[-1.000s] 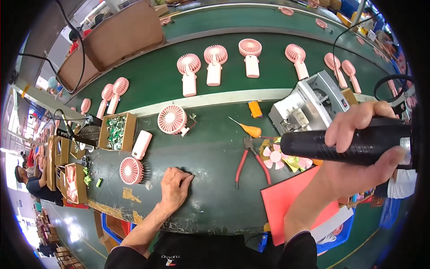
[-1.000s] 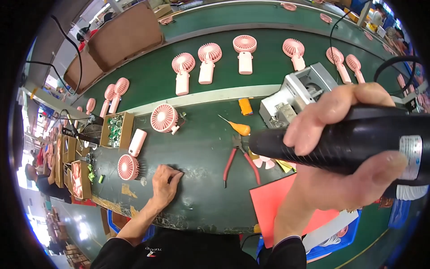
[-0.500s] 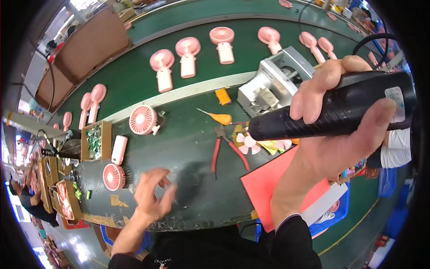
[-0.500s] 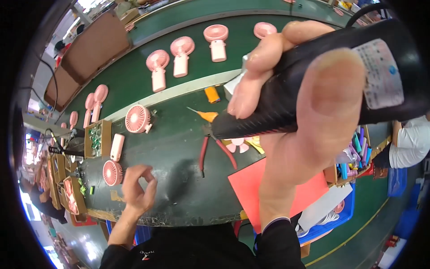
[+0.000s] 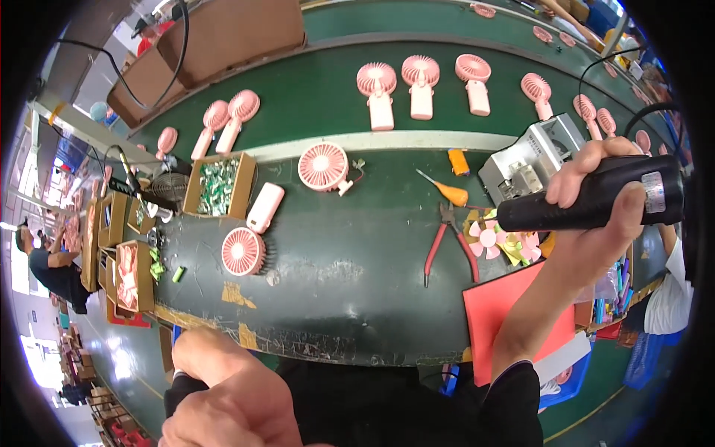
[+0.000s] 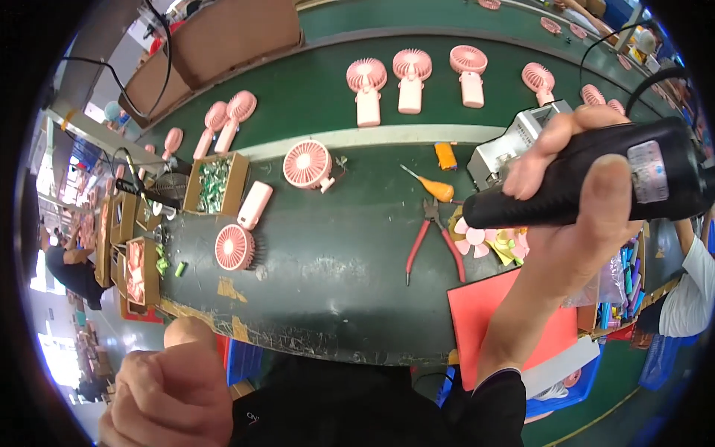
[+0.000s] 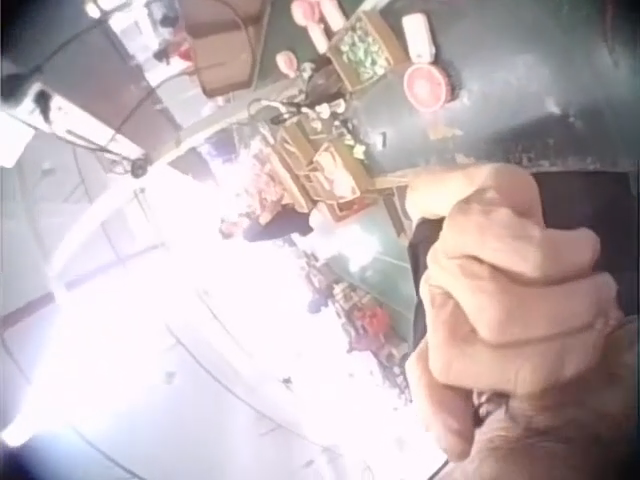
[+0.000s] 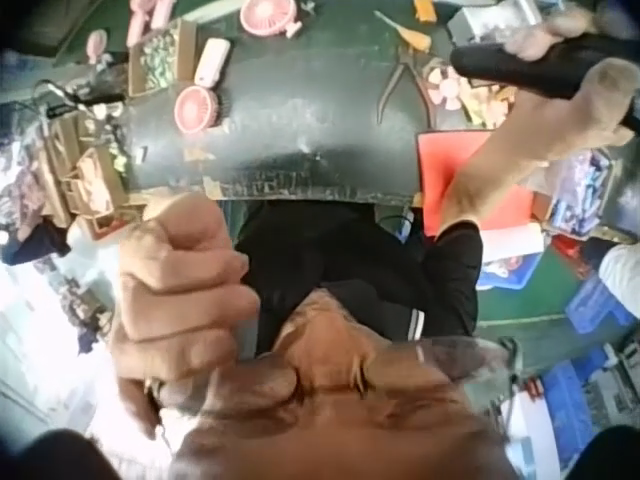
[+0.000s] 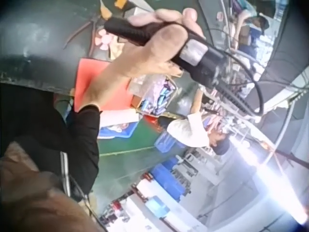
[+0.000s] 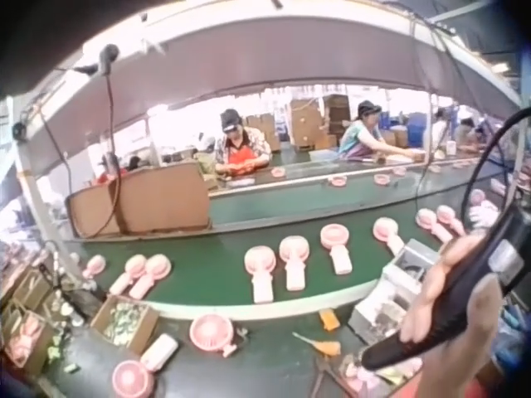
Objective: The person assembles portable fans by connecting circuit boards and wires to fan motors, fitting batteries and components into the handle casings, pressing the covers into place by hand, and securing them with an electric screwdriver.
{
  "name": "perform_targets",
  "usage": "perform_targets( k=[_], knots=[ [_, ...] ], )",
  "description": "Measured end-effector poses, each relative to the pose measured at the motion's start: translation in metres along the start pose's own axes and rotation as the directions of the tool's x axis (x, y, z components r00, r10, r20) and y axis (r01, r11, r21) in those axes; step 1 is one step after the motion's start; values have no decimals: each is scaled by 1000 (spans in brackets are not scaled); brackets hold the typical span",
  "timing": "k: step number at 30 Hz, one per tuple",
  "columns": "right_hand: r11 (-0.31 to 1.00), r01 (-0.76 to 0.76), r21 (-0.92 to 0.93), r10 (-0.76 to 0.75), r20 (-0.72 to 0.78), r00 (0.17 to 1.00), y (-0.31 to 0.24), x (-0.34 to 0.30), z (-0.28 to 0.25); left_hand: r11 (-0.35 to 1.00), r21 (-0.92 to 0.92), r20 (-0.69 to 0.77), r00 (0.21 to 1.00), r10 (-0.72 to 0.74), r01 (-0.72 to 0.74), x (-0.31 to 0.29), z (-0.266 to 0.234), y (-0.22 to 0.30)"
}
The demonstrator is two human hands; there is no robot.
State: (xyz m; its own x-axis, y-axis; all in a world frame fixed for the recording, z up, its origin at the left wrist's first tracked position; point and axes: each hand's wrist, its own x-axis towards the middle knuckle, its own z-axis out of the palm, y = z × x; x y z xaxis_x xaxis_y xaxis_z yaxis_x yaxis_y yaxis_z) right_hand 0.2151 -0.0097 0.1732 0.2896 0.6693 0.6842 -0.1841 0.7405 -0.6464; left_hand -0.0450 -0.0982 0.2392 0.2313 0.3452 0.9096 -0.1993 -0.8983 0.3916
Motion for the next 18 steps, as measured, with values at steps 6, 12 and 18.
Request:
perform_targets(
  k=[6, 12, 18],
  knots=[
    [998, -63, 10, 63, -14, 998, 6, 3, 9, 963, -235, 9, 991, 136, -130, -1, -19, -11],
    [985, -118, -128, 117, -19, 993, 10, -6, -6, 806, 526, 147, 904, -401, 272, -19, -46, -51],
    [924, -233, -302, 225, -60, 972, 5, 8, 0, 436, 900, 314, 684, -658, 6, -104, -64, -187]
  ],
)
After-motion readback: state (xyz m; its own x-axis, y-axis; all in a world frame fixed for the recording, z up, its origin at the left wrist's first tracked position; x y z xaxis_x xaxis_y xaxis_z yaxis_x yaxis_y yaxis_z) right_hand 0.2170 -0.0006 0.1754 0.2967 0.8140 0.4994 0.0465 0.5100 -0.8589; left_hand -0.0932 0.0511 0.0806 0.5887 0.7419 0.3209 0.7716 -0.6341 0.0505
